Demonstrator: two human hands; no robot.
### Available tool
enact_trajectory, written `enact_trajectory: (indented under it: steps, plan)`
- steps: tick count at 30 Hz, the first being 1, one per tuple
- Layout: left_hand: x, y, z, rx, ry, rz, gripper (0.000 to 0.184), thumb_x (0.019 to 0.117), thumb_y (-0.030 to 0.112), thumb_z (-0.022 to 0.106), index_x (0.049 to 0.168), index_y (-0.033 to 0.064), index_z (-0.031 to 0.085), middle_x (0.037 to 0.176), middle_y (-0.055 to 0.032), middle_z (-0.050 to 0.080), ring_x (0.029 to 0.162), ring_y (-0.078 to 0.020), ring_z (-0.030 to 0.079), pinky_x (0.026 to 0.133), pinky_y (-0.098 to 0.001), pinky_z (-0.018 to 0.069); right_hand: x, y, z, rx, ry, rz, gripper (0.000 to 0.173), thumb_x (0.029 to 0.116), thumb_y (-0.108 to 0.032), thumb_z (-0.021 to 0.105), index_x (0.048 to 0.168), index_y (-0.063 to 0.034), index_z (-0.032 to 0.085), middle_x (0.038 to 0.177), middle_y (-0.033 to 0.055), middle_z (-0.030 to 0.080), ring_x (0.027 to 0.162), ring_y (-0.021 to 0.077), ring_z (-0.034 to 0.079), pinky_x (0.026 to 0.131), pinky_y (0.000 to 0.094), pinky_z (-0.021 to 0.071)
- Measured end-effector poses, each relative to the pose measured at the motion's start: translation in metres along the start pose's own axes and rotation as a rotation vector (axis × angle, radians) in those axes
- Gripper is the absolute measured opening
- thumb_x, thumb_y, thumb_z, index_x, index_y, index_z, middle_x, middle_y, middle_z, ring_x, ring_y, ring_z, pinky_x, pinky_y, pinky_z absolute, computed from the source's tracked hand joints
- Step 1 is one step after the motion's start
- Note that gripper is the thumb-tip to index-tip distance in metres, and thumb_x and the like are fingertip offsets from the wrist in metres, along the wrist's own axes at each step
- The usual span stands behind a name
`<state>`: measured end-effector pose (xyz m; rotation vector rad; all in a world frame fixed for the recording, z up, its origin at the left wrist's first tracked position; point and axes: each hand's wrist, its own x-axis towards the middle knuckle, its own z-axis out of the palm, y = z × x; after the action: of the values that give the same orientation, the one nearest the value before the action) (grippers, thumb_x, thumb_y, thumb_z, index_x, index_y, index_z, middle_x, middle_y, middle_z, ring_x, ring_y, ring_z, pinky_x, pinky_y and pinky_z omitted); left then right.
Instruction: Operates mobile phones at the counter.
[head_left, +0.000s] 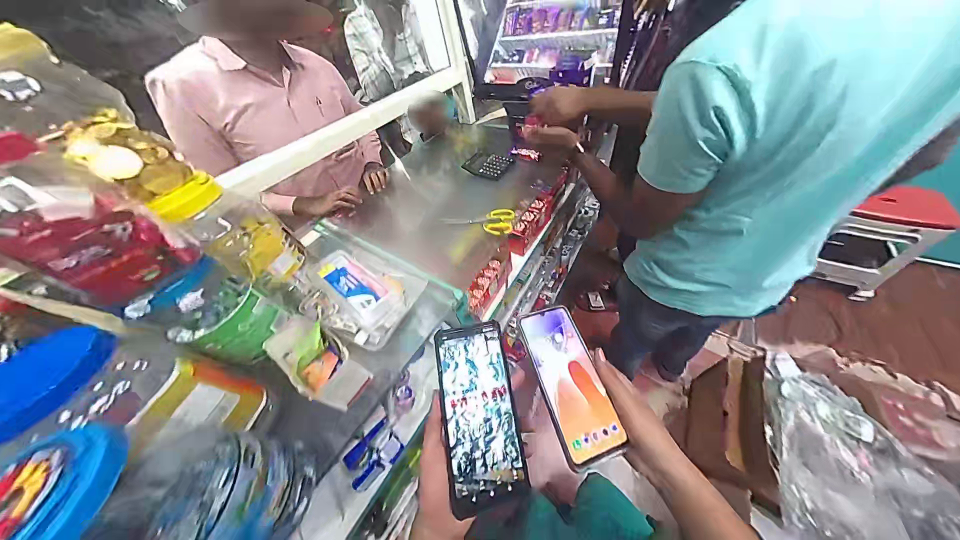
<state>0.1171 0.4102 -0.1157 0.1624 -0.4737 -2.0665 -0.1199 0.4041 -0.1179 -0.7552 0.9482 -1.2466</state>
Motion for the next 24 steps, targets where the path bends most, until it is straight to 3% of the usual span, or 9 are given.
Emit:
enact_trajectory:
  steps: [4, 8, 10, 12, 14, 16, 19, 21, 24]
  plan:
    - [0.054, 0.047, -0.018, 0.112, 0.218, 0.12, 0.071, 0.0901, 0.073, 0.05, 0.135, 0.0203, 0.065, 0.136, -0.0178, 0.065, 0.118, -0.0365, 0.067, 0.095, -0.054, 0.0568, 0.137, -0.038, 0.004, -0.383, -0.021, -0.093, 0.05, 0.1094, -0.041, 0.035, 0.139, -0.005, 0.053, 0.115, 0.0044, 0.068, 0.102, 0.0059, 0.068, 0.09, 0.0261, 0.0576]
    - [0.098, 0.075, -0.042, 0.231, 0.522, 0.308, 0.072, 0.0921, 0.075, 0.045, 0.135, 0.019, 0.06, 0.125, -0.0156, 0.07, 0.115, -0.0337, 0.069, 0.094, -0.0526, 0.0578, 0.259, -0.062, 0.031, -0.667, -0.281, -0.027, 0.053, 0.1093, -0.045, 0.036, 0.139, -0.0042, 0.054, 0.119, 0.0104, 0.066, 0.106, 0.0106, 0.065, 0.095, 0.034, 0.0534]
    - [0.126, 0.083, -0.043, 0.223, 0.625, 0.416, 0.069, 0.0971, 0.071, 0.038, 0.135, 0.0173, 0.057, 0.122, -0.0147, 0.072, 0.111, -0.0317, 0.071, 0.091, -0.0513, 0.0595, 0.307, -0.062, 0.054, -0.7, -0.407, -0.013, 0.049, 0.1104, -0.04, 0.037, 0.132, -0.0015, 0.058, 0.116, 0.0125, 0.065, 0.107, 0.0132, 0.062, 0.096, 0.0366, 0.0501]
    - [0.149, 0.091, -0.038, 0.196, 0.718, 0.502, 0.064, 0.1023, 0.066, 0.029, 0.134, 0.018, 0.057, 0.118, -0.0113, 0.073, 0.108, -0.0272, 0.072, 0.089, -0.0487, 0.061, 0.342, -0.052, 0.075, -0.76, -0.466, 0.018, 0.048, 0.1098, -0.042, 0.038, 0.125, -0.0033, 0.062, 0.105, 0.0098, 0.066, 0.097, 0.0137, 0.064, 0.089, 0.0387, 0.0515]
    - [0.164, 0.098, -0.036, 0.208, 0.808, 0.557, 0.063, 0.1046, 0.063, 0.023, 0.133, 0.0183, 0.058, 0.115, -0.008, 0.075, 0.105, -0.0225, 0.073, 0.088, -0.0447, 0.062, 0.366, -0.041, 0.091, -0.818, -0.494, -0.017, 0.048, 0.1085, -0.044, 0.041, 0.123, -0.0047, 0.064, 0.096, 0.0074, 0.068, 0.087, 0.0134, 0.066, 0.082, 0.0378, 0.054]
    - [0.171, 0.101, -0.038, 0.261, 0.87, 0.575, 0.068, 0.1023, 0.067, 0.023, 0.137, 0.0165, 0.051, 0.118, -0.0072, 0.074, 0.107, -0.022, 0.072, 0.09, -0.0431, 0.0616, 0.378, -0.039, 0.101, -0.925, -0.536, -0.108, 0.052, 0.1078, -0.047, 0.039, 0.127, -0.0061, 0.066, 0.097, 0.0076, 0.072, 0.09, 0.0152, 0.069, 0.084, 0.0393, 0.0553]
    - [0.171, 0.101, -0.042, 0.22, 0.877, 0.571, 0.084, 0.0915, 0.078, 0.041, 0.144, 0.0125, 0.044, 0.125, -0.0139, 0.069, 0.113, -0.0309, 0.069, 0.093, -0.0485, 0.0592, 0.387, -0.048, 0.103, -1.187, -0.629, -0.259, 0.062, 0.1071, -0.053, 0.035, 0.127, -0.0051, 0.07, 0.106, 0.017, 0.072, 0.104, 0.0317, 0.069, 0.091, 0.0538, 0.0535]
    - [0.173, 0.108, -0.039, 0.175, 0.877, 0.575, 0.085, 0.0889, 0.079, 0.045, 0.142, 0.0131, 0.049, 0.125, -0.015, 0.07, 0.114, -0.0328, 0.069, 0.094, -0.0499, 0.0588, 0.392, -0.055, 0.098, -1.319, -0.663, -0.365, 0.067, 0.1052, -0.059, 0.032, 0.122, -0.0097, 0.075, 0.1, 0.0171, 0.068, 0.099, 0.0347, 0.066, 0.082, 0.0525, 0.0541]
    - [0.177, 0.121, -0.034, 0.158, 0.88, 0.594, 0.086, 0.0868, 0.079, 0.049, 0.141, 0.0121, 0.051, 0.126, -0.016, 0.069, 0.115, -0.0338, 0.069, 0.095, -0.0502, 0.0581, 0.396, -0.058, 0.092, -1.354, -0.678, -0.639, 0.069, 0.1004, -0.066, 0.034, 0.112, -0.0143, 0.079, 0.096, 0.0107, 0.067, 0.091, 0.0298, 0.064, 0.073, 0.0431, 0.0543]
